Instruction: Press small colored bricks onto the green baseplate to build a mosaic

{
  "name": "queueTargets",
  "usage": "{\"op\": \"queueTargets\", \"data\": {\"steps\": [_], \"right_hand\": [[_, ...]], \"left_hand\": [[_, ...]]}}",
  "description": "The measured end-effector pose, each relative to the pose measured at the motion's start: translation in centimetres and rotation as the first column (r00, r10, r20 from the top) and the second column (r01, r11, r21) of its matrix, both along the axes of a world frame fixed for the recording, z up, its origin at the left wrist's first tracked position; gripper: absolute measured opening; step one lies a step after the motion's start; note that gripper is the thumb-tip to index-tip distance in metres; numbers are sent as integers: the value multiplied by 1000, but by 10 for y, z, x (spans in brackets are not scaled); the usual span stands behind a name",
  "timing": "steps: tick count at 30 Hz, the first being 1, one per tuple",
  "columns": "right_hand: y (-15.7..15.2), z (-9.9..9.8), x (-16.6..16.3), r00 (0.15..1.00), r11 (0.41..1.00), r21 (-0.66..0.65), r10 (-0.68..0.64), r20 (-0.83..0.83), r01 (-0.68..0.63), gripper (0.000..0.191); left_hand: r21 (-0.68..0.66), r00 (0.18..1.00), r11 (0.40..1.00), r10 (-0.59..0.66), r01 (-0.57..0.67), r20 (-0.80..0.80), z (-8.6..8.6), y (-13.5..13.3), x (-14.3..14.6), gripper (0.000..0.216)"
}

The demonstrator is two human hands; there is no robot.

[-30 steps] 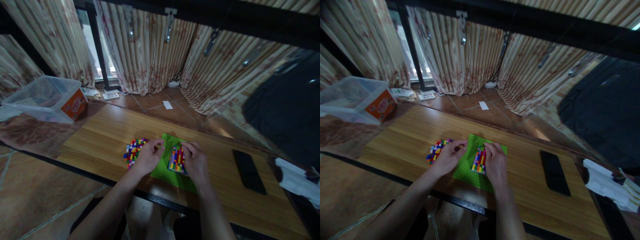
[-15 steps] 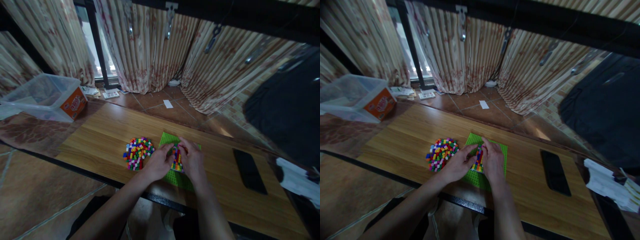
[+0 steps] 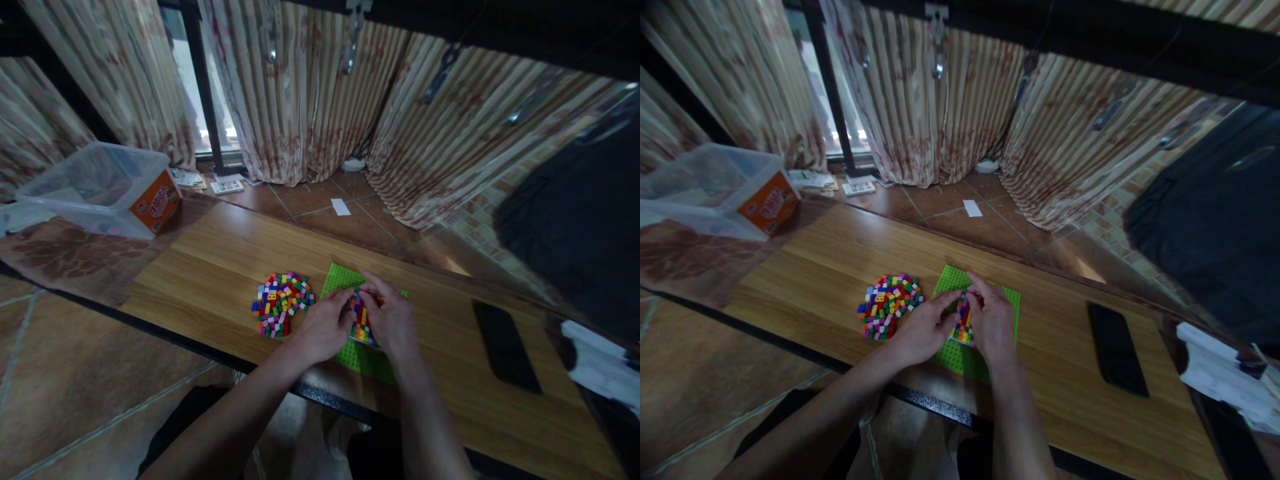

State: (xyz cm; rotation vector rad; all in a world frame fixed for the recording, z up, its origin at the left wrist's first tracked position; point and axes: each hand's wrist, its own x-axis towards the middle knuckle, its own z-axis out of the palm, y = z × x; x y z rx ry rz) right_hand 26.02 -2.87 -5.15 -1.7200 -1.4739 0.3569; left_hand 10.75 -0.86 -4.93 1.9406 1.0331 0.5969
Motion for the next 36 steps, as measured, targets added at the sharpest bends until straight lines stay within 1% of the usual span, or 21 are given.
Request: {"op": "queueTargets", "data": {"steps": [4, 8, 19, 23, 26, 28, 30, 32, 34, 35, 36], "right_hand": [[3, -2, 2, 994, 999, -33, 0, -111, -4, 41], [4, -3, 4, 985, 998, -54, 1, -175, -11, 40], [5, 2, 5, 978, 996, -66, 39, -203, -54, 38], [4, 3, 8, 975, 994, -82, 51, -218, -70, 43], [4, 1, 11, 973, 997, -49, 39, -226, -52, 48], [5, -2, 13, 969, 1000, 0, 2, -246, -2, 46], [6, -4, 12, 963, 998, 36, -40, -267, 52, 43], [5, -4, 11, 968, 997, 33, -65, -244, 75, 41], [4, -4, 9, 985, 998, 0, -56, -163, 57, 40], [4, -4, 8, 992, 999, -17, -38, -120, 36, 40], [3, -4, 8, 996, 999, -29, -15, -86, 12, 39]], "left_hand": [[7, 1000, 1000, -2, 2, 16, 0, -1, 0, 47], [7, 1000, 1000, 4, -4, 27, -2, 0, 0, 47], [27, 999, 999, -27, 25, 44, -3, 3, 0, 45], [28, 999, 999, -36, 35, 33, -2, 4, -1, 46], [15, 999, 999, -32, 32, 16, -1, 2, 0, 44], [15, 1000, 1000, -18, 18, 25, 0, 2, -1, 43], [14, 998, 1000, 21, -21, 51, 1, 6, -4, 43], [-1, 993, 996, 89, -89, 81, 2, 15, -13, 40], [-25, 977, 984, 179, -177, 114, 3, 29, -30, 36], [-20, 964, 971, 239, -238, 118, 5, 36, -41, 34], [1, 941, 946, 321, -324, 110, 6, 44, -52, 32]]}}
